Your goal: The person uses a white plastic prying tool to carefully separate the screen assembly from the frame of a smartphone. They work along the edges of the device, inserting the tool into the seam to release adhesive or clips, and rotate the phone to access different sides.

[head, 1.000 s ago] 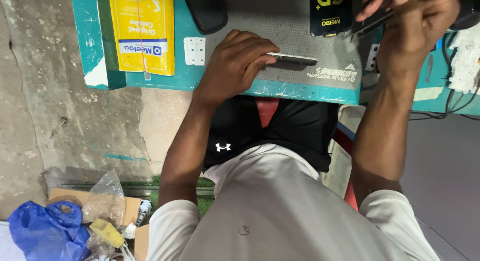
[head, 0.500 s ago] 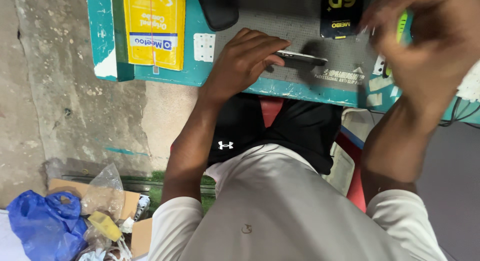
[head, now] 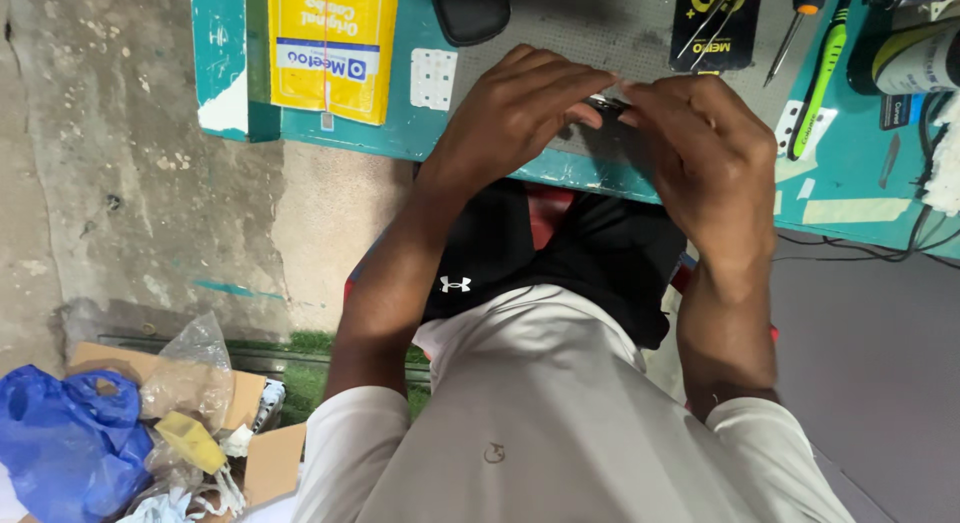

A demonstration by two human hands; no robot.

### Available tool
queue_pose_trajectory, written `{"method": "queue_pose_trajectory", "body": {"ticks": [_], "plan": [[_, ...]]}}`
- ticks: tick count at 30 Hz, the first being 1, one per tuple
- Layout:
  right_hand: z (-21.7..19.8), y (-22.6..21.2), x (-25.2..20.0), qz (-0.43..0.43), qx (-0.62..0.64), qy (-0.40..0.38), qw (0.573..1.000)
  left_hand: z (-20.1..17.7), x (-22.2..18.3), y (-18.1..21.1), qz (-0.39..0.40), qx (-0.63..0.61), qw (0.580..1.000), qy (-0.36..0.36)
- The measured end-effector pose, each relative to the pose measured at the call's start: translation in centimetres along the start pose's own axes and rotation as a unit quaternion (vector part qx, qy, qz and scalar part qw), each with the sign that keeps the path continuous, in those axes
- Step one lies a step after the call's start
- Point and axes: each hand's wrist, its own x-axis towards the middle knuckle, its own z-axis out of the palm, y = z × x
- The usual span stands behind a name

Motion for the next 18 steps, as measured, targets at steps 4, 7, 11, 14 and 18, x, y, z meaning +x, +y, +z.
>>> {"method": "queue_pose_trajectory", "body": {"ticks": [4, 7, 11, 14, 18], "plan": [[0.0, 0.3, -0.1, -0.040, -0.058, 0.002, 0.998, 0.2, -0.2, -0.1, -0.006, -0.004, 1.000, 0.005], [0.7, 0.7, -0.5, -0.043, -0.103, 0.004, 0.994, 0.2, -0.2, -0.2, -0.002, -0.010, 1.000, 0.009], [1.3, 1.3, -0.7, -0.051, -0.117, 0.018, 0.992, 0.4, -0.2, -0.4, 0.002, -0.012, 1.000, 0.010], [1.5, 1.3, -0.8, -0.045, -0.114, 0.029, 0.992, 0.5, -0.4, -0.6, 0.005, -0.014, 1.000, 0.009], [1.7, 1.7, -1.1, -0.008, -0.106, 0.041, 0.994, 0.6, -0.7, -0.8, 0.004, -0.001, 1.000, 0.008]]}}
